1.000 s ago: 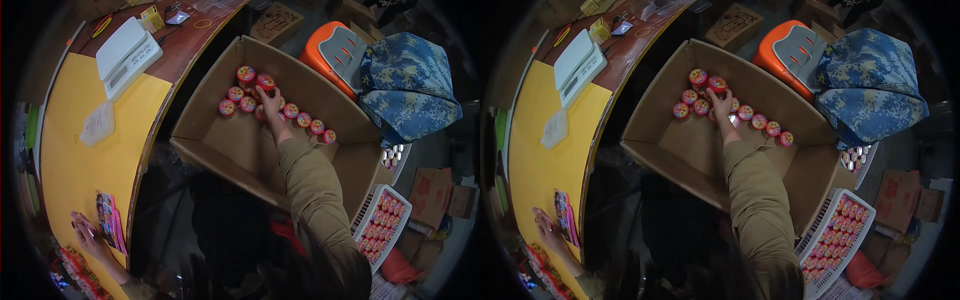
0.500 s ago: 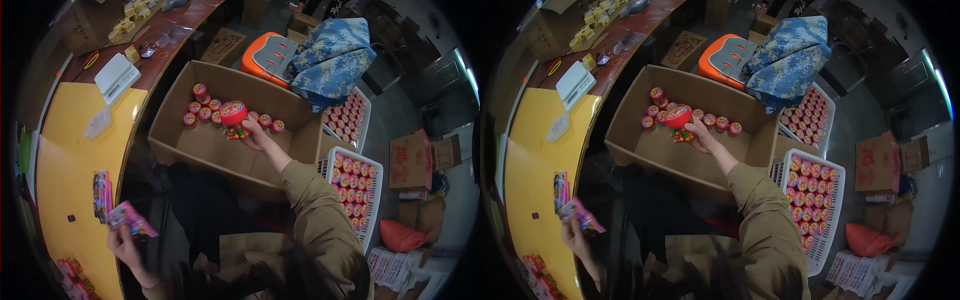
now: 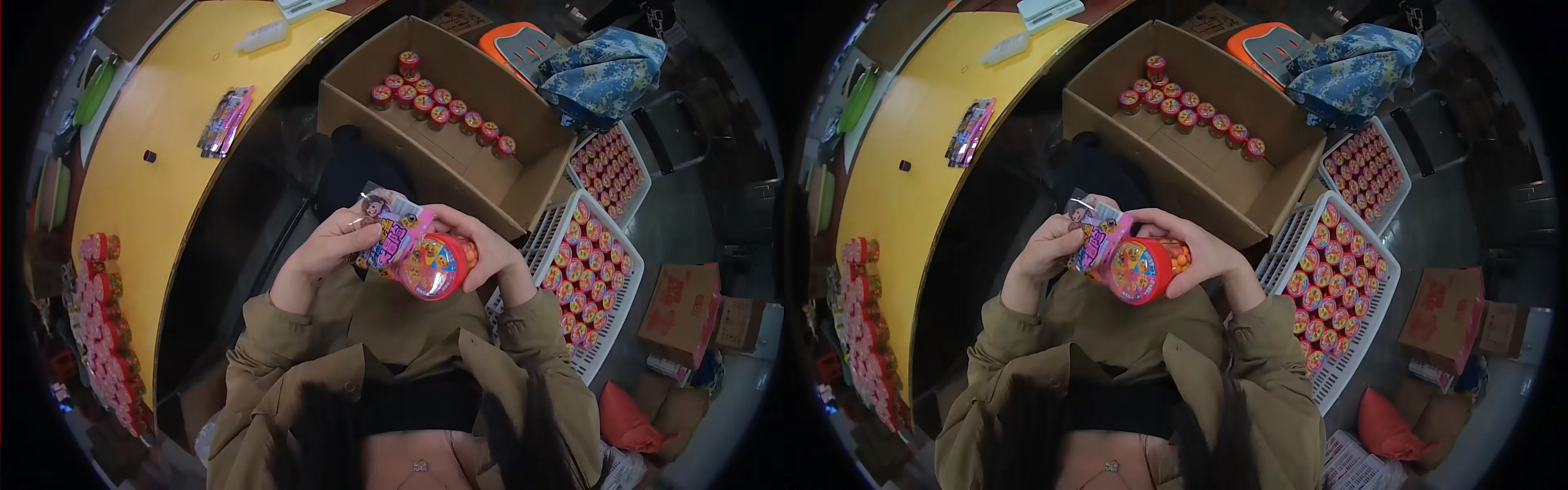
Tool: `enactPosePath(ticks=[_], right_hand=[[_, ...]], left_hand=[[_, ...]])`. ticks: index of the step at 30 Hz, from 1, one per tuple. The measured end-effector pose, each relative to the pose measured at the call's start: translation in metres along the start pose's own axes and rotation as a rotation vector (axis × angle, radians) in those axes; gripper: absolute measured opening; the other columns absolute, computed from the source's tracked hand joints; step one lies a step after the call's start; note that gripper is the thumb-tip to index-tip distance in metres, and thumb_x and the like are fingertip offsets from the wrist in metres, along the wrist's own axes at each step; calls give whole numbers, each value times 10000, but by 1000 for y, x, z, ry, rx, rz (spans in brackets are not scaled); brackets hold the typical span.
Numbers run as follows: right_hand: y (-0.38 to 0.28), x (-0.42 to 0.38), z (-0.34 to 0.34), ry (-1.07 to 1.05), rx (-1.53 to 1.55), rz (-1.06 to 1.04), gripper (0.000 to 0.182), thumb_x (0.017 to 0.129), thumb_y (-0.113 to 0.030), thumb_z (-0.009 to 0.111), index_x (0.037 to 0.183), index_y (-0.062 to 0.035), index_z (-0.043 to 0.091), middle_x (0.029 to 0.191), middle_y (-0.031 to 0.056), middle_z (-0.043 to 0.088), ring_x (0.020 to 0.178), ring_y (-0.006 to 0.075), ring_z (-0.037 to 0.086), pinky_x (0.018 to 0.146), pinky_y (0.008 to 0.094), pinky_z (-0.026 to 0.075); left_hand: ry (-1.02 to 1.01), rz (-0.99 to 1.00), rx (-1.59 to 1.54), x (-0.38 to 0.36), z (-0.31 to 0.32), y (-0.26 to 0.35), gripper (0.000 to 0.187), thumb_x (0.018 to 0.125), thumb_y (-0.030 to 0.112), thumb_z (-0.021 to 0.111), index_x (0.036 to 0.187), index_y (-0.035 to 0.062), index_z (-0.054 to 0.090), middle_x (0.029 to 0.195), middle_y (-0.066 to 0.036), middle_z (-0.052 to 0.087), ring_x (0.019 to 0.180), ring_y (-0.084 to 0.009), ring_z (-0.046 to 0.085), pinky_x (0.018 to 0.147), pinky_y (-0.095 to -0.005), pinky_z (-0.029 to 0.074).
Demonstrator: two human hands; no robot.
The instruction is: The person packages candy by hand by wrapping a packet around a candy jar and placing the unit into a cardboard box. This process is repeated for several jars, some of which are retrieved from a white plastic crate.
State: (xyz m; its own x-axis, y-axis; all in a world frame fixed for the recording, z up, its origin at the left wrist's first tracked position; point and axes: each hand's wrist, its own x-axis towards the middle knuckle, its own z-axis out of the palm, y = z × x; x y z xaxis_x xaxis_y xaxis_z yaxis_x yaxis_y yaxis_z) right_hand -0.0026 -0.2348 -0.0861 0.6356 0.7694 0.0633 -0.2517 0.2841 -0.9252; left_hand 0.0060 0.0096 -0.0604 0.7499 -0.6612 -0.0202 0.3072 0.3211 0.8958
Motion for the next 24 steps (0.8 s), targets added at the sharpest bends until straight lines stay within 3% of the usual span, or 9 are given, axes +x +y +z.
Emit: enactPosePath(ticks=[5, 10, 11, 15, 17, 18, 19, 22, 24], right_hand=[[-8, -14, 16, 60, -105, -46, 946, 524, -211, 860, 1304, -21, 360, 1135, 73, 509, 1058, 147, 495, 928, 286, 391], [-16, -13, 32, 115, -240, -87, 797, 562, -191, 844, 1234, -27, 446, 1145, 55, 502, 1073, 140, 487, 937, 283, 386], [-16, -14, 35, 185, -292, -96, 762, 573, -181, 840, 1217, -25, 461, 1146, 53, 501, 1074, 137, 486, 937, 283, 386], [-15, -16, 48, 351, -256, -112, 738, 591, -170, 838, 1207, -29, 457, 1150, 48, 494, 1074, 134, 482, 941, 280, 386], [-12, -17, 51, 372, -184, -160, 746, 596, -164, 836, 1215, -33, 440, 1153, 49, 491, 1078, 134, 480, 944, 283, 386], [-11, -17, 53, 387, -114, -209, 755, 601, -158, 834, 1223, -38, 423, 1155, 50, 488, 1082, 135, 478, 948, 286, 387], [-10, -17, 54, 392, -112, -215, 755, 601, -158, 834, 1223, -38, 423, 1155, 50, 488, 1082, 135, 478, 948, 286, 387], [-10, -18, 62, 404, 13, -246, 772, 625, -164, 821, 1243, -48, 373, 1156, 56, 486, 1094, 139, 473, 956, 294, 384], [-9, -13, 69, 352, 250, -235, 801, 636, -213, 814, 1259, -55, 335, 1157, 71, 486, 1098, 160, 485, 926, 301, 419]], left_hand=[[-80, 41, 235, -1, 11, 16, 279, 902, 221, 545, 875, -42, 633, 1218, -69, 391, 1088, -162, 422, 950, -292, 342], [-291, 230, 562, -1, 13, 24, 394, 730, 275, 725, 989, -8, 634, 1262, -121, 358, 1117, -236, 414, 981, -344, 311], [-190, 278, 611, -2, 19, 30, 471, 635, 265, 794, 998, 13, 632, 1274, -132, 342, 1145, -256, 399, 976, -362, 320], [-270, 407, 683, -1, 15, 25, 565, 575, 246, 830, 1042, 20, 606, 1295, -147, 320, 1189, -266, 374, 981, -370, 328], [24, 470, 770, 1, 18, 22, 715, 518, 233, 864, 1143, 76, 554, 1294, -137, 304, 1193, -260, 358, 991, -363, 325], [113, 415, 765, 0, 19, 23, 936, 505, 225, 873, 1292, 71, 391, 1331, -120, 269, 1209, -252, 349, 998, -353, 328], [106, 412, 768, 1, 20, 17, 936, 505, 225, 873, 1292, 71, 391, 1331, -120, 269, 1209, -252, 349, 998, -353, 328], [88, 178, -40, 2, 32, -9, 1076, 505, 208, 879, 1355, 17, 249, 1351, -114, 299, 1248, -229, 330, 1008, -341, 331], [12, 225, -158, 9, 41, -17, 1082, 505, 223, 877, 1360, 16, 246, 1364, -129, 294, 1252, -233, 337, 1011, -340, 329]])
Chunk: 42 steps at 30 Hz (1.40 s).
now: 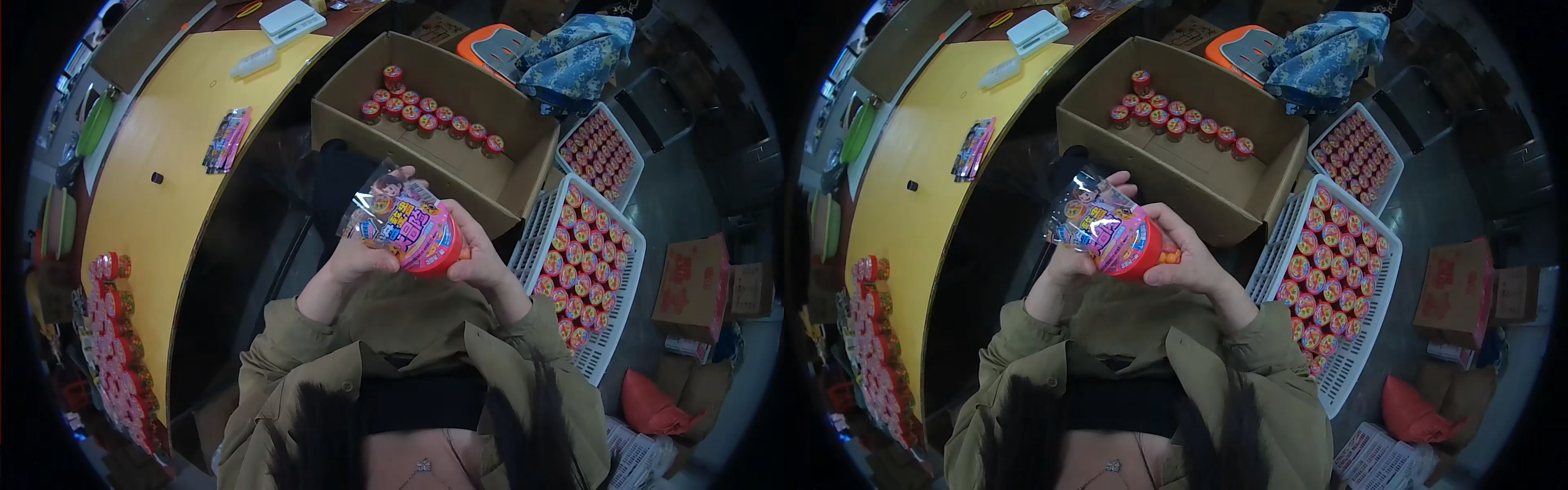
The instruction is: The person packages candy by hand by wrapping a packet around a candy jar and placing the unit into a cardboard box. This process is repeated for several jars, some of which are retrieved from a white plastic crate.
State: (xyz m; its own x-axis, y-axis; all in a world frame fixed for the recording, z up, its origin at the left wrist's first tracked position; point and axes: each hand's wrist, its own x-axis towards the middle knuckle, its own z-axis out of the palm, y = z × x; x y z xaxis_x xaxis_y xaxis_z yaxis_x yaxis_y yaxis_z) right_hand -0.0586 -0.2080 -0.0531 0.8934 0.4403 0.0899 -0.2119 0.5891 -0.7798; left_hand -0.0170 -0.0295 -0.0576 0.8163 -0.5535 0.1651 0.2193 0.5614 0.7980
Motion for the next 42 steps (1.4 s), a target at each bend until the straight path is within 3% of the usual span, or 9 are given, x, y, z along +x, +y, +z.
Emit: enactPosePath(ticks=[1, 2, 5, 8, 18, 24, 28, 40, 42], right_hand=[[3, -1, 0, 7, 4, -4, 801, 636, -213, 814, 1259, -55, 335, 1157, 71, 486, 1098, 160, 485, 926, 301, 419], [7, -3, 0, -50, 131, 88, 820, 634, -247, 813, 1263, -57, 322, 1162, 80, 484, 1100, 175, 491, 906, 304, 438], [8, -5, 13, -95, 274, 187, 868, 622, -324, 812, 1269, -50, 302, 1175, 102, 476, 1093, 206, 508, 854, 317, 481], [10, -3, 21, 22, 205, 74, 884, 632, -346, 805, 1282, -36, 292, 1196, 100, 459, 1100, 189, 497, 906, 321, 445], [6, -12, 21, 18, 171, 20, 819, 644, -274, 808, 1251, -44, 309, 1208, 93, 434, 1146, 175, 450, 986, 326, 366], [12, -16, 17, 16, 169, -12, 879, 639, -297, 806, 1285, -30, 273, 1222, 103, 420, 1155, 193, 443, 989, 334, 362], [15, -15, 21, 91, 190, -49, 866, 687, -379, 757, 1290, -3, 263, 1204, 114, 435, 1145, 195, 454, 981, 327, 371], [12, -24, 9, 149, 75, 30, 849, 780, -562, 582, 1323, 4, 257, 1247, 139, 440, 1133, 198, 483, 943, 316, 415], [15, -24, 11, 92, 261, 104, 851, 777, -626, 501, 1305, 4, 282, 1239, 142, 448, 1107, 205, 507, 932, 330, 436]], left_hand=[[-56, 45, -129, 2, 3, -4, 1088, 505, 238, 875, 1364, 16, 244, 1377, -144, 290, 1256, -237, 345, 1014, -340, 327], [-86, 80, 36, 5, 5, -5, 1142, 447, 482, 856, 1328, -7, 319, 1389, -169, 268, 1300, -288, 282, 1047, -383, 299], [-206, 104, -118, 8, 1, -8, 1078, 494, 279, 851, 1352, -3, 263, 1389, -165, 271, 1256, -252, 347, 1031, -359, 305], [-180, 24, 123, 7, 6, 6, 1113, 451, 453, 843, 1317, -21, 329, 1386, -205, 252, 1314, -335, 234, 1053, -425, 264], [-198, -66, -47, 2, 15, 15, 1089, 474, 320, 881, 1323, -41, 302, 1377, -225, 270, 1252, -309, 360, 1000, -402, 365], [-285, -28, 177, 2, 19, 16, 992, 534, 231, 866, 1321, -14, 315, 1378, -193, 291, 1144, -264, 486, 915, -350, 457], [-85, -139, 197, -7, 20, 11, 985, 529, 207, 865, 1320, -3, 317, 1366, -186, 322, 1143, -248, 486, 937, -350, 439], [-63, -203, 327, -9, 21, 6, 887, 547, 135, 853, 1279, -7, 373, 1171, -99, 523, 1080, -170, 517, 948, -313, 400], [-79, -125, -50, -5, 22, 3, 848, 564, 124, 843, 1264, -15, 383, 1162, -95, 523, 1077, -164, 516, 938, -311, 409]])
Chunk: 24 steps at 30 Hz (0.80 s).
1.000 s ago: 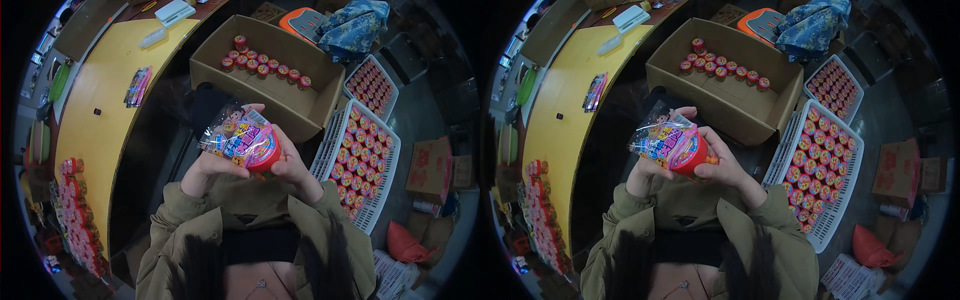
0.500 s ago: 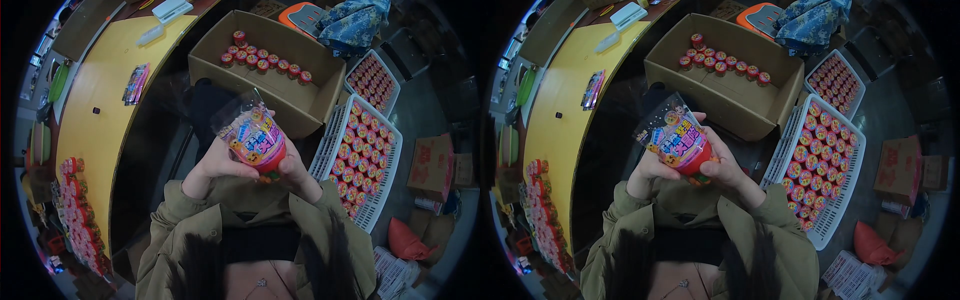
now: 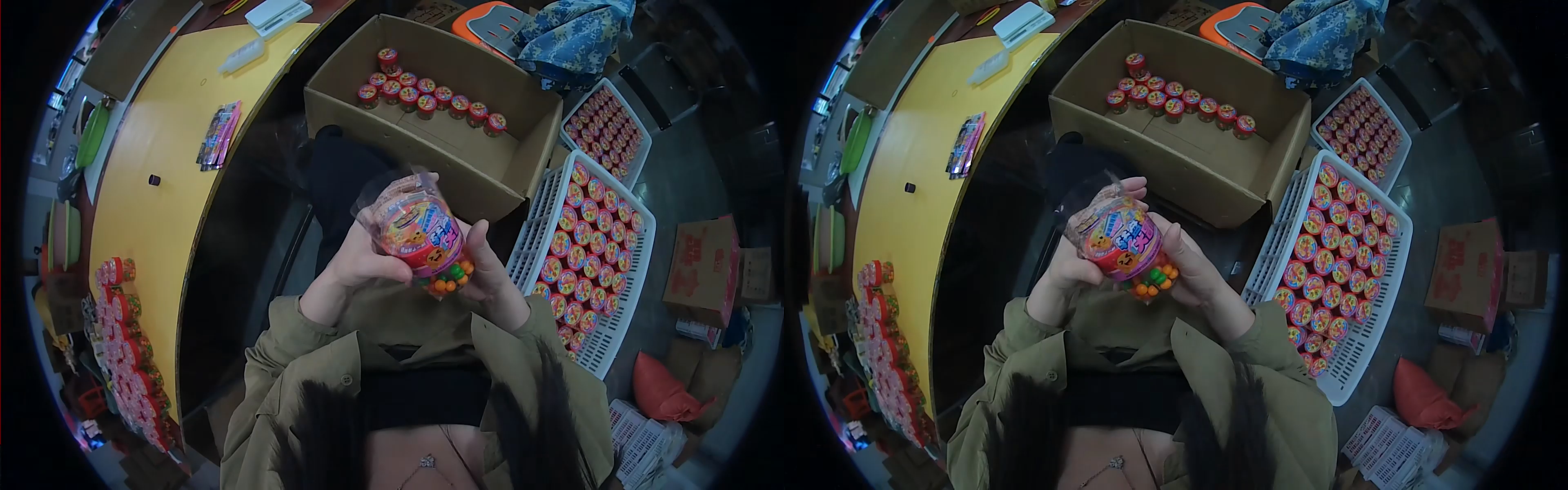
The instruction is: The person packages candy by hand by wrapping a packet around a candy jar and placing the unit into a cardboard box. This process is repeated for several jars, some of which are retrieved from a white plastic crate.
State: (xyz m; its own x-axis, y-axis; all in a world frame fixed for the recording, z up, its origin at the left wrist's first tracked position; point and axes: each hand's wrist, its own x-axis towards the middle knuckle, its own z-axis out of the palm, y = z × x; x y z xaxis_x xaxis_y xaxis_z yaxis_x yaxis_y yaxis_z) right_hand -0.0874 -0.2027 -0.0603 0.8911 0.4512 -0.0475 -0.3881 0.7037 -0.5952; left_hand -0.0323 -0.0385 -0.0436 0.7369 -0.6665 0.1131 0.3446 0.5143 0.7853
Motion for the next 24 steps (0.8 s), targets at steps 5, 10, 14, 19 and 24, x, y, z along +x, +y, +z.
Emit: enactPosePath(ticks=[5, 10, 14, 19, 24], right_hand=[[0, -5, -19, 45, 113, 73, 926, 740, -695, 430, 1312, 18, 282, 1237, 161, 464, 1091, 218, 526, 886, 354, 475], [1, -17, -3, 231, -21, -177, 804, 774, -586, 546, 1281, 4, 341, 1211, 127, 480, 1128, 195, 488, 936, 351, 430], [-3, -28, 0, 344, -125, -196, 680, 802, -397, 655, 1267, 9, 370, 1183, 114, 505, 1104, 176, 499, 919, 316, 432], [-7, -35, 4, 467, -114, -111, 533, 789, -174, 679, 1225, 19, 441, 1141, 100, 541, 1042, 152, 531, 885, 296, 443], [-8, -40, 4, 477, -107, -159, 518, 785, -173, 680, 1212, 22, 461, 1116, 103, 558, 1016, 158, 549, 871, 297, 453]], left_hand=[[127, -15, 88, -3, 3, -14, 841, 551, 261, 834, 1224, -53, 438, 1257, -159, 458, 1106, -201, 505, 968, -341, 401], [155, 442, 1163, 7, -1, -9, 696, 504, 237, 845, 1098, 14, 560, 1023, -89, 621, 978, -206, 581, 880, -326, 401], [81, 510, 1311, 11, -4, -30, 696, 477, 251, 833, 1083, 31, 570, 1015, -94, 628, 922, -222, 605, 815, -320, 388], [82, 525, 1317, 11, -5, -45, 685, 486, 260, 834, 1077, 33, 571, 997, -86, 633, 910, -218, 613, 804, -314, 383], [45, 498, 1357, 12, -4, -51, 744, 484, 308, 843, 1108, 24, 553, 1018, -98, 624, 930, -229, 604, 822, -325, 374]])
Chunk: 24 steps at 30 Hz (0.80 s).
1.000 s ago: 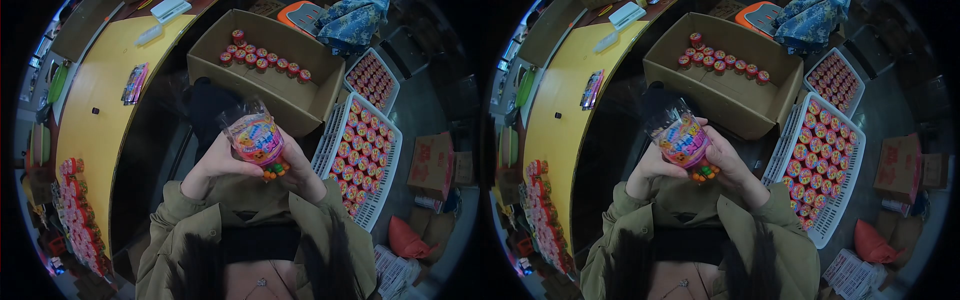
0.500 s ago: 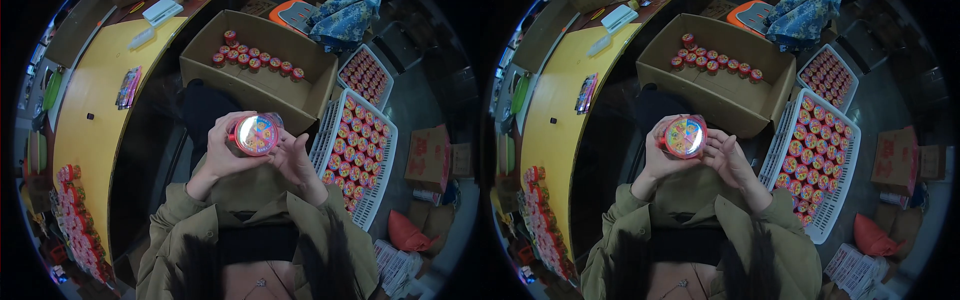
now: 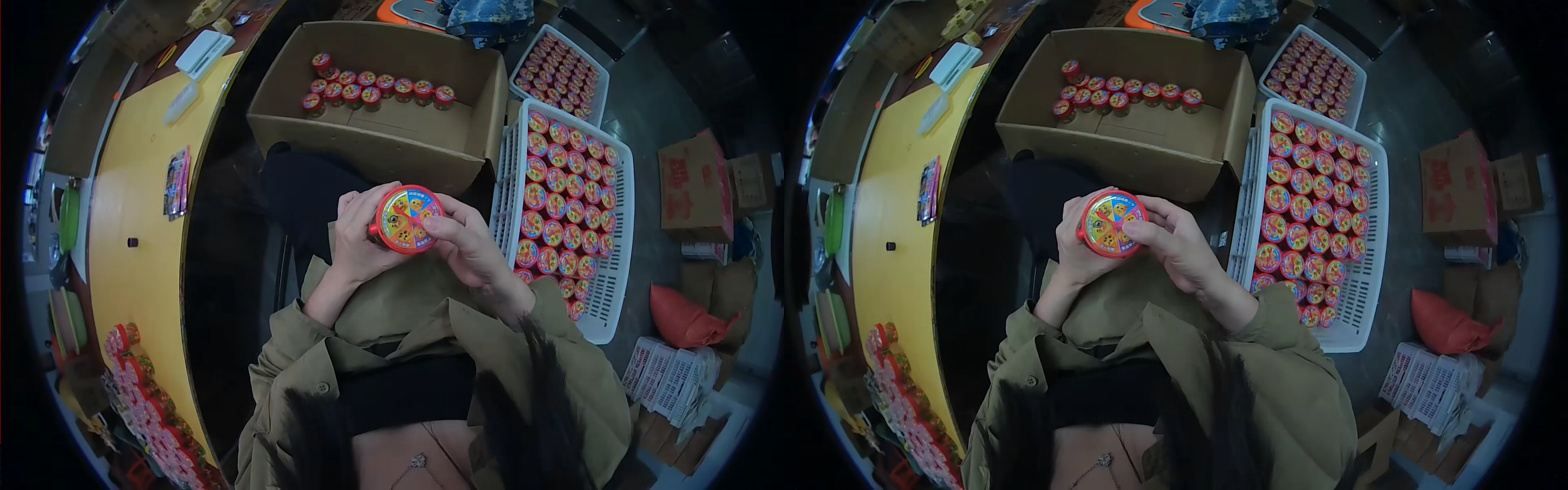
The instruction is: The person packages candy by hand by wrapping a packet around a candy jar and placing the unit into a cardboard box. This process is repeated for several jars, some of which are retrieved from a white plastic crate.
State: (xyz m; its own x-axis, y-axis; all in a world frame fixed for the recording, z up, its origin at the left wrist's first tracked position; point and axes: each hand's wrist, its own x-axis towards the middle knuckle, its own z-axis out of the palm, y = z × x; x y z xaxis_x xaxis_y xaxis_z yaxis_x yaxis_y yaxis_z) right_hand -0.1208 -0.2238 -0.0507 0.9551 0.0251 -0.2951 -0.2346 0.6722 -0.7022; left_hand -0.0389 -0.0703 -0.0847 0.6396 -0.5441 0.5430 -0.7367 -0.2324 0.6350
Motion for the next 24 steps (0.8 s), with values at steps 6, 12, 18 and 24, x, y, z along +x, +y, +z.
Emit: enactPosePath(ticks=[6, 12, 18, 24], right_hand=[[-9, -28, -70, 210, 165, -242, 427, 798, -188, 665, 1138, 18, 508, 1045, 97, 591, 968, 168, 580, 854, 324, 484], [-29, -155, -281, 1134, 77, -881, 291, 779, -217, 668, 981, -33, 567, 954, 64, 613, 824, 149, 601, 745, 309, 492], [13, -246, -392, 1447, 260, -617, 346, 723, -292, 716, 955, -68, 591, 863, 25, 606, 743, 139, 557, 710, 299, 438], [34, -237, -427, 1217, 322, -494, 409, 733, -270, 714, 1048, -60, 561, 919, 65, 578, 808, 177, 547, 749, 313, 462]], left_hand=[[32, -121, 79, 20, -51, -30, 834, 609, 234, 815, 1304, 33, 399, 1130, -135, 573, 1017, -254, 547, 921, -353, 415], [472, 69, 1350, -12, -251, -254, 536, 852, 377, 589, 1255, 46, 465, 1139, -165, 576, 888, -289, 617, 728, -384, 500], [-437, -419, 1896, -60, -301, -278, 737, 817, 629, 454, 1266, 45, 468, 1103, -228, 575, 1057, -331, 542, 888, -404, 420], [73, -736, 816, -78, -352, -322, 745, 803, 628, 479, 1237, 23, 484, 1105, -238, 570, 1040, -341, 544, 865, -399, 423]])
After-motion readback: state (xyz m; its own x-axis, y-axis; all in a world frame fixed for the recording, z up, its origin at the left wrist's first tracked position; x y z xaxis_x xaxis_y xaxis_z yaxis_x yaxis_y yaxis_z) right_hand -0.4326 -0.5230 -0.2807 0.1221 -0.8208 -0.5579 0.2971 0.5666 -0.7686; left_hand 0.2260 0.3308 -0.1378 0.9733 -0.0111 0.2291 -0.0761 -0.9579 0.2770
